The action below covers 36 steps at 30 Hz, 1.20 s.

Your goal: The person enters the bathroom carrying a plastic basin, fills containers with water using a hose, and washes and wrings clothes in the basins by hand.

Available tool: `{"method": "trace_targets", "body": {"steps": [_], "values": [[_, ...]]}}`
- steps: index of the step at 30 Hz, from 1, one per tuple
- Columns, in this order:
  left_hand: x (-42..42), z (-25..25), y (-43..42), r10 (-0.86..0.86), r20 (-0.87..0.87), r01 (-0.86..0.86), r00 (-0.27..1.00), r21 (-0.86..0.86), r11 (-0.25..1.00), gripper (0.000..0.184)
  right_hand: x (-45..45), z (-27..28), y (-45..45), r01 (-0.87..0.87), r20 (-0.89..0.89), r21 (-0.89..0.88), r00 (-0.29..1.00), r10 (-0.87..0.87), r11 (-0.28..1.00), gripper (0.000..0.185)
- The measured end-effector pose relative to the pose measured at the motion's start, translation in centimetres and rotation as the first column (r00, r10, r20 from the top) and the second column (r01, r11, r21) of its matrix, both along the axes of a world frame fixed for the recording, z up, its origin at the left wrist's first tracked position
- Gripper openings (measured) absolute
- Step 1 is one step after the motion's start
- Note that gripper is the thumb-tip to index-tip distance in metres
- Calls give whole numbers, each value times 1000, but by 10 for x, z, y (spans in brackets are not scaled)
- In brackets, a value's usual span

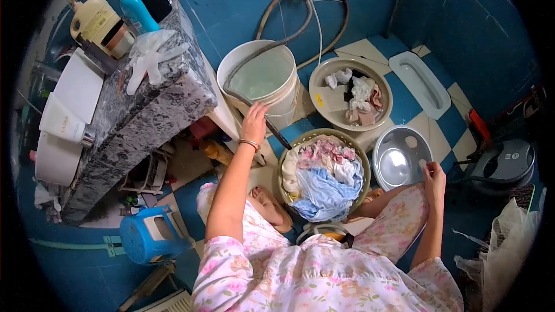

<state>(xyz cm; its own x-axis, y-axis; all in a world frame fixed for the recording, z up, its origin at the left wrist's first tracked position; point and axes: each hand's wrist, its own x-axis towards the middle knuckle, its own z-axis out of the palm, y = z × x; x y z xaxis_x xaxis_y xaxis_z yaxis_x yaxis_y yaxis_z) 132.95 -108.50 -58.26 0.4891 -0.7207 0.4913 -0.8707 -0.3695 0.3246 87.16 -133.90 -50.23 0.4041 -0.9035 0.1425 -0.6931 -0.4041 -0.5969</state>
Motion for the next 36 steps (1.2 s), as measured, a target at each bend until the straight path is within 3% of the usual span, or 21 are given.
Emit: {"method": "trace_targets", "body": {"steps": [12, 16, 18, 20, 21, 23, 25, 26, 28, 29, 30, 31, 33, 35, 36], "values": [[-12, 13, 1, 1, 2, -1, 1000, -85, 996, 35, 0, -2, -3, -38, -66, -8, 997, 37, 999, 18], [-31, 16, 5, 68, -100, -81, 993, -140, 987, 26, 3, -1, 0, -6, -60, 42, 998, 8, 999, 18], [-55, 5, 5, 122, -114, -140, 986, -170, 975, 21, 5, -5, -1, -79, -212, -197, 977, 36, 977, 19], [-93, -16, 4, 272, -434, -351, 859, -111, 930, 12, 26, 5, 7, -234, -255, -309, 954, 157, 922, 21], [-106, -42, 4, 293, -448, -362, 844, -74, 929, 9, 47, 11, 17, -256, -136, -307, 965, 224, 917, 21], [-136, -82, 6, 349, -510, -294, 786, 188, 937, 17, 84, -5, 27, -362, 9, -124, 931, 366, 924, 20], [-156, -114, 12, 386, -558, -165, 734, 405, 899, 30, 120, -44, 35, -449, -8, 145, 890, 455, 881, 26], [-163, -129, 14, 388, -576, -184, 720, 380, 907, 38, 142, -53, 40, -455, -177, 295, 838, 516, 840, 30], [-164, -152, 16, 385, -593, -203, 707, 351, 914, 46, 161, -129, 40, -566, -156, 203, 787, 598, 799, 37], [-164, -160, 18, 338, -452, -194, 826, 335, 922, 53, 176, -145, 44, -559, -196, 309, 754, 627, 769, 41], [-159, -166, 14, 282, -294, -185, 913, 317, 930, 59, 188, -169, 45, -601, -214, 290, 718, 662, 745, 43], [-153, -170, 10, 285, -302, -185, 910, 320, 929, 59, 197, -187, 47, -641, -233, 277, 678, 698, 715, 45], [-144, -171, 7, 325, -494, -55, 807, 485, 873, 65, 216, -200, 54, -625, -250, 324, 667, 702, 710, 47], [-133, -177, 0, 396, -556, -7, 731, 574, 819, 60, 237, -219, 53, -610, -269, 369, 653, 708, 702, 49], [-132, -181, -3, 465, -600, 53, 652, 647, 761, 57, 245, -233, 52, -653, -320, 249, 642, 697, 716, 54]]}}
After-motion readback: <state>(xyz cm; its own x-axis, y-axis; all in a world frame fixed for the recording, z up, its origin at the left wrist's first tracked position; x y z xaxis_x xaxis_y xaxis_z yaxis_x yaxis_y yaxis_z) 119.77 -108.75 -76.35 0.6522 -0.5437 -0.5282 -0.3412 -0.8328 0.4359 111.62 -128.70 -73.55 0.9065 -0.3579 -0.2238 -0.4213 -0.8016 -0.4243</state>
